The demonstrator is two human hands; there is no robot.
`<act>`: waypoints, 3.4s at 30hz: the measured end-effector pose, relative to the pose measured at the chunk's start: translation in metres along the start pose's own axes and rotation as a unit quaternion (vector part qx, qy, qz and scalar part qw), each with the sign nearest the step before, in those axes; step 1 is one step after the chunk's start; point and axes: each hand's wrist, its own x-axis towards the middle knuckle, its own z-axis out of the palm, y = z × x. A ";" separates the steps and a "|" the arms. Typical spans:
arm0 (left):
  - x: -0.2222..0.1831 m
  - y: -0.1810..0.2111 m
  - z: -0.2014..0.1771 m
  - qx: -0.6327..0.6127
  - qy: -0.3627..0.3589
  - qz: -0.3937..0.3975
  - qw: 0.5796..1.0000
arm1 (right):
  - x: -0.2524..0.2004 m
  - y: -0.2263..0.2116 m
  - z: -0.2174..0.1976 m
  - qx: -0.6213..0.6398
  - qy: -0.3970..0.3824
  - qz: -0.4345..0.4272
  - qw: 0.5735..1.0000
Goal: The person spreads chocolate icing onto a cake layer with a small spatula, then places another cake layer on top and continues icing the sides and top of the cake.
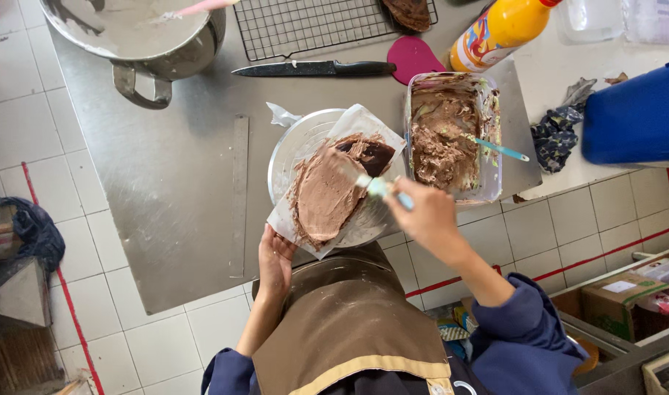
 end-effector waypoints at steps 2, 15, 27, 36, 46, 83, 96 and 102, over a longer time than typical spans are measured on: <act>0.002 0.004 0.001 -0.017 -0.003 -0.005 1.000 | -0.011 -0.005 0.011 0.032 -0.068 -0.026 0.997; -0.004 -0.014 -0.004 -0.029 -0.021 -0.024 0.999 | -0.026 0.006 0.031 -0.097 0.073 -0.050 0.991; -0.007 -0.025 -0.024 -0.002 -0.048 -0.075 0.996 | -0.017 0.012 0.028 -0.096 0.156 -0.009 0.983; -0.015 -0.016 -0.013 -0.015 -0.061 -0.108 0.992 | -0.013 0.013 0.027 -0.047 0.106 0.076 0.990; -0.017 -0.013 -0.012 0.003 -0.052 -0.076 0.996 | -0.007 0.029 0.016 0.032 0.074 0.120 0.990; -0.010 0.008 0.003 0.109 0.022 0.061 0.992 | -0.053 0.031 0.024 0.005 0.089 -0.011 0.996; -0.013 0.008 0.005 0.010 -0.037 0.083 0.996 | -0.030 0.027 0.005 0.051 -0.001 0.234 0.971; -0.008 0.014 -0.004 0.024 -0.056 0.085 0.995 | -0.055 -0.007 0.021 0.110 0.035 -0.024 0.993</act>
